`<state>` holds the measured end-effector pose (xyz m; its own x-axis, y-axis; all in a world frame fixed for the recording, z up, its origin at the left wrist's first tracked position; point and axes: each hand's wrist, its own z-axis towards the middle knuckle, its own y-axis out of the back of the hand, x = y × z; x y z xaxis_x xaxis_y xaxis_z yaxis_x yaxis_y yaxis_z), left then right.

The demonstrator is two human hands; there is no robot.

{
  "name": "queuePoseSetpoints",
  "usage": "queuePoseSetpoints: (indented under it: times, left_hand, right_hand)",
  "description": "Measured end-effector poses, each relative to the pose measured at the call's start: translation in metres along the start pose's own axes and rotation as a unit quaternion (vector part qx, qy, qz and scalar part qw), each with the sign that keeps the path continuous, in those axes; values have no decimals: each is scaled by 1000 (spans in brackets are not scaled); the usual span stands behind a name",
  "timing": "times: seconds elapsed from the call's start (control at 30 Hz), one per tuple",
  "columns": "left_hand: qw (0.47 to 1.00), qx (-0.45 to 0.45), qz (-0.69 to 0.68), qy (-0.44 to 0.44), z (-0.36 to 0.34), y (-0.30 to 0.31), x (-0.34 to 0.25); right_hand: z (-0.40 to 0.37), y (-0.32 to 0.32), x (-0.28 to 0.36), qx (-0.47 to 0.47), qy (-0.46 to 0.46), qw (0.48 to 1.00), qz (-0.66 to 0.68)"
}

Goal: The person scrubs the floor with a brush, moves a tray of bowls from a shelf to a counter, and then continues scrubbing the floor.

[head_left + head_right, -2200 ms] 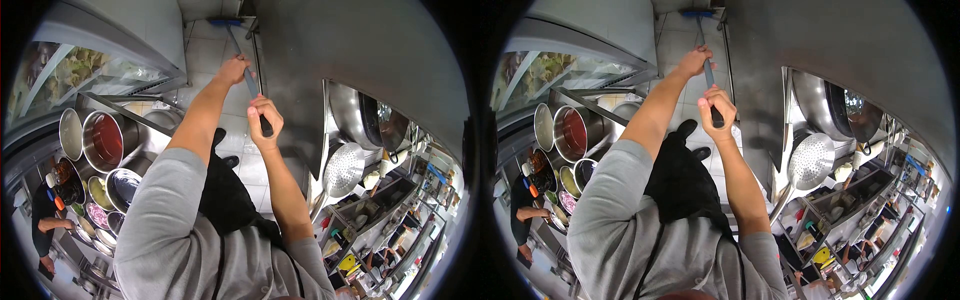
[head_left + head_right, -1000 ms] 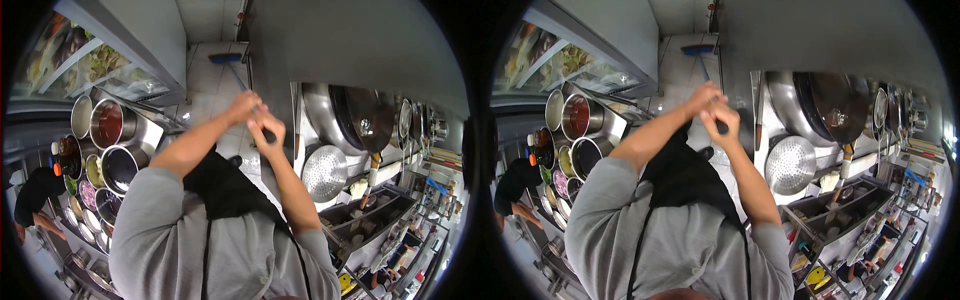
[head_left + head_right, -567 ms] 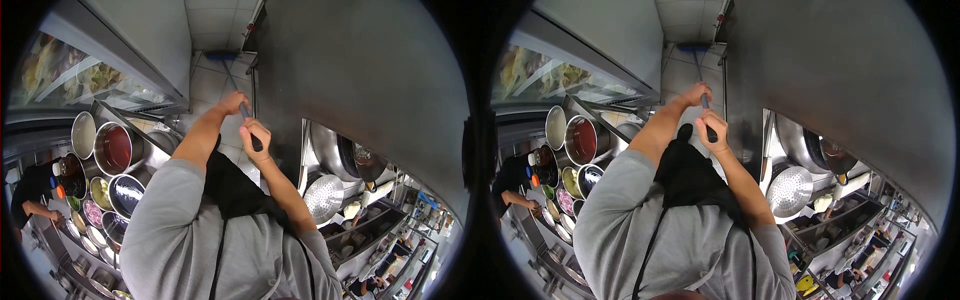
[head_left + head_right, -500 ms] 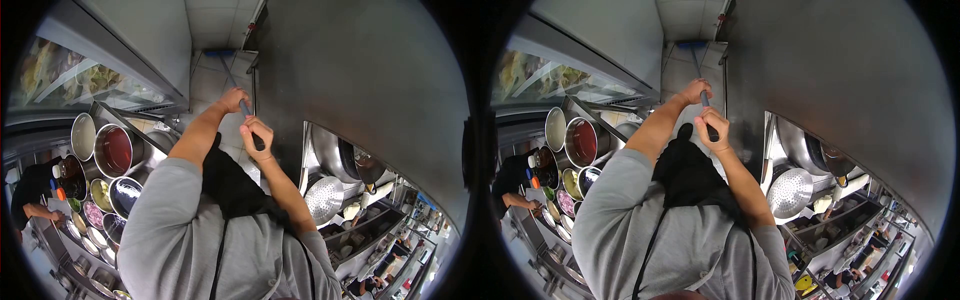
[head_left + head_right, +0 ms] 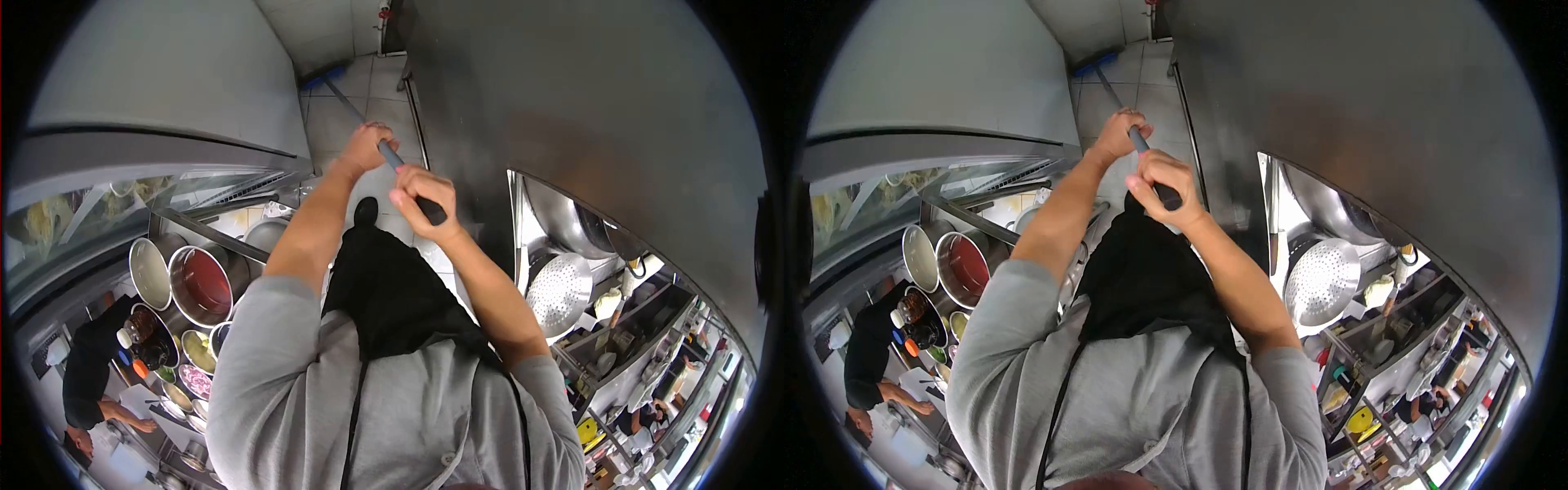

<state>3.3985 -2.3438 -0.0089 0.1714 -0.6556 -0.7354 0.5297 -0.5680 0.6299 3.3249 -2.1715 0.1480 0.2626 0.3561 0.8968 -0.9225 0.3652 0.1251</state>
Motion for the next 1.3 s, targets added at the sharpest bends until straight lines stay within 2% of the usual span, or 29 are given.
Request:
queuePoseSetpoints:
  times: [0.07, 0.17, 0.27, 0.3, 0.4, 0.5, 0.57, 0.63, 0.67, 0.73, 0.77, 0.87, 0.93, 1.03, 1.07, 1.13, 1.2, 1.27, 1.3]
  left_hand:
    - [999, -26, -18, 11, -2, -4, -32]
    - [995, -40, -79, 37, -28, -14, -69]
    - [995, 38, -91, 11, -27, -5, -33]
    - [997, 32, -76, 9, -22, 5, -22]
    - [999, 32, 8, -12, -16, 20, 4]
    - [996, -79, -27, 10, -33, 2, -23]
    - [988, -145, -54, 5, -48, -11, -73]
    - [985, -155, -81, -8, -62, -19, -109]
    - [987, -130, -92, -13, -67, -18, -106]
    - [990, -81, -116, -26, -79, -20, -92]
    - [994, -42, -91, -44, -85, -19, -73]
    - [992, -92, -83, 6, -80, -9, -43]
    - [987, -146, -41, 47, -73, -10, -2]
    - [987, -155, -15, 33, -38, -3, 31]
    - [991, -128, -11, 36, -25, -1, 27]
    - [996, -75, -5, 47, 4, -1, 9]
    - [999, 17, -39, -12, 26, -19, 9]
    - [995, 60, -84, -12, 38, -45, 2]
    - [996, 63, -59, -26, 43, -47, 0]
  right_hand:
    - [-4, 21, 30, 39, 5, 999, 4]
    - [-15, 30, 52, 20, 17, 1000, 16]
    - [-24, 11, 22, -16, 61, 998, 13]
    - [-21, 2, 16, -13, 31, 999, -2]
    - [-6, -19, 3, 50, 46, 997, -20]
    - [-10, 1, 35, 99, 41, 994, -3]
    - [-16, 23, 74, 118, 29, 993, 14]
    - [-25, 37, 108, 127, 11, 991, 40]
    - [-29, 41, 117, 146, 15, 989, 33]
    - [-36, 23, 123, 120, 22, 992, 36]
    - [-43, 15, 111, 157, 22, 987, 21]
    - [-34, -11, 74, 157, 74, 985, 14]
    - [-19, -28, 52, 168, 85, 982, 2]
    - [3, -32, 22, 160, 92, 983, -11]
    - [11, -25, 23, 140, 86, 986, 2]
    - [20, -7, 27, 92, 80, 991, -55]
    - [10, 10, 22, 66, 52, 992, -93]
    - [-7, 19, 13, -1, 61, 992, -110]
    - [-15, 18, 7, -42, 62, 992, -101]
